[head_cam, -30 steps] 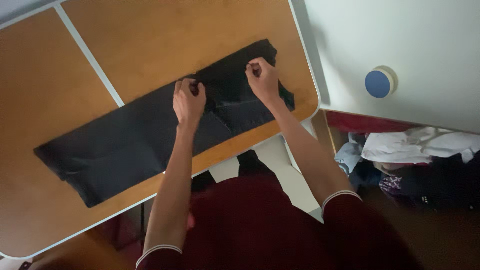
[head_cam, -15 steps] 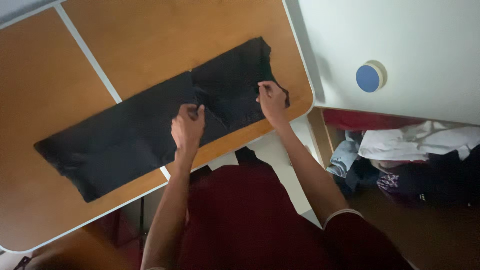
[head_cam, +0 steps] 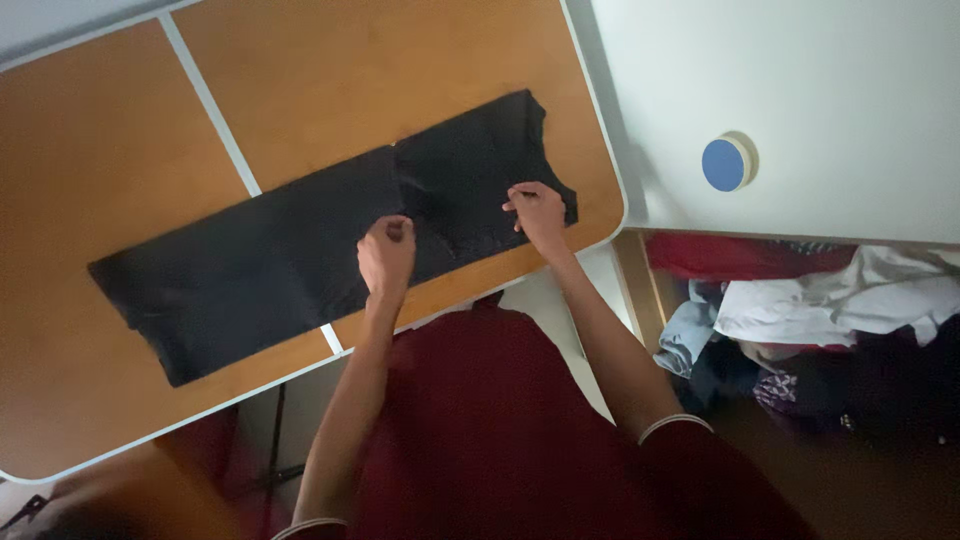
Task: The person folds a black t-shirt on a wooden table. They smooth the fabric, fold the sides inward, and then fold the shirt in half multiple times to create a compact bundle.
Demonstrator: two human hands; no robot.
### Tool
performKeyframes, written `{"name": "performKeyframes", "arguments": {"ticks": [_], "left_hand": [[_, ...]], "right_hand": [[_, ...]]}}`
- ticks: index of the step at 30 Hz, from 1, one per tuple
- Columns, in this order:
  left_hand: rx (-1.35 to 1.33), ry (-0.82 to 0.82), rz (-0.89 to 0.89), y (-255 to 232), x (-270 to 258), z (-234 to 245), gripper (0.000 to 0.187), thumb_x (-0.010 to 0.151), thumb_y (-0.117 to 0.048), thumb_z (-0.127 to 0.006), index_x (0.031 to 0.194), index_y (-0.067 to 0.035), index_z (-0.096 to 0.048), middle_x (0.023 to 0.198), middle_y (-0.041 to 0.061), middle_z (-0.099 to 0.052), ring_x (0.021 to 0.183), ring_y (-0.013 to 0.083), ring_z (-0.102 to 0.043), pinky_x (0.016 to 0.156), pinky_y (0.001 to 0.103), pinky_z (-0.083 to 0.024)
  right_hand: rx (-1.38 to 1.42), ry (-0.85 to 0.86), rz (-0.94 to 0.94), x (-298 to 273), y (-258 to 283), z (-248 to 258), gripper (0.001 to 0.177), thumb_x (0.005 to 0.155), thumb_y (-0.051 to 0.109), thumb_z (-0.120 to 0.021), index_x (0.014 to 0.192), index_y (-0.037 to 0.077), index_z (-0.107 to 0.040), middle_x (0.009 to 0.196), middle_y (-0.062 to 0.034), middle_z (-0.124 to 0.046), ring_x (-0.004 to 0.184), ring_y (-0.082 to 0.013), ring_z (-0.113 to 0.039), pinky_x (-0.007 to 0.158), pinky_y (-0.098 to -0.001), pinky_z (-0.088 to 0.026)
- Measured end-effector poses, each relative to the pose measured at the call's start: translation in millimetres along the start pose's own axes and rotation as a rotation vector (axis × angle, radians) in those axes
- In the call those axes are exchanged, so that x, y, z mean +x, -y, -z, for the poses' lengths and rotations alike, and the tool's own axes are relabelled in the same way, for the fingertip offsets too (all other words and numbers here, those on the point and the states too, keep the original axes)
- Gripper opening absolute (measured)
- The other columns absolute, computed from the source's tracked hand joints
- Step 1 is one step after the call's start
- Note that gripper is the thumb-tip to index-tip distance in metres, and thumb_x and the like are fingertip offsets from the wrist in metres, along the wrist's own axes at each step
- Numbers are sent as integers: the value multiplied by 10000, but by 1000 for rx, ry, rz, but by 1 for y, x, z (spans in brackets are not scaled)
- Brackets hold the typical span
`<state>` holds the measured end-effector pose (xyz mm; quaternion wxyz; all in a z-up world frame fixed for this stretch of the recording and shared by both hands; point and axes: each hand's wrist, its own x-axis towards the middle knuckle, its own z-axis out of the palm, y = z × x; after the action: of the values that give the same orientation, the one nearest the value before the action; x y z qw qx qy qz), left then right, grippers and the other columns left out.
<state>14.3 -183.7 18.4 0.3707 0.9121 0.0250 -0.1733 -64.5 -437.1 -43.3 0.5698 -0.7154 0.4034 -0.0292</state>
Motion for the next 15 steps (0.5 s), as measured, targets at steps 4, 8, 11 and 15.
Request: {"name": "performKeyframes", "arguments": {"ticks": [4,8,11,15], "left_hand": [[25,-22,-54,3,1,-2,247,931,-294,-724,1025,-73,-782,940,126,-793,868,306,-760,766,419,-588],[14,-2,-70,11,5,1,247,976,-277,-679,1069,-65,-765,961,135,-784,865,279,-763,762,408,-596],[-43,-9,-120,15,6,11,246,995,-244,-648,1108,-47,-742,968,125,-778,861,252,-763,748,404,-597],[-139,38,-40,11,7,22,252,1003,-243,-638,1124,-43,-731,954,115,-782,841,229,-773,766,385,-605]], "right_hand": [[-116,11,76,1,-4,2,247,963,174,-675,1072,-40,-729,835,-87,-792,526,-97,-659,457,-246,-517],[35,17,23,-1,3,3,231,938,131,-665,1030,-59,-760,870,-108,-803,511,-101,-644,457,-243,-509],[48,5,1,-4,10,11,232,926,119,-669,1031,-66,-764,881,-118,-804,483,-108,-606,440,-254,-469],[-7,16,72,-1,9,16,244,940,156,-672,1033,-52,-759,901,-108,-802,503,-80,-612,452,-245,-479]]}}
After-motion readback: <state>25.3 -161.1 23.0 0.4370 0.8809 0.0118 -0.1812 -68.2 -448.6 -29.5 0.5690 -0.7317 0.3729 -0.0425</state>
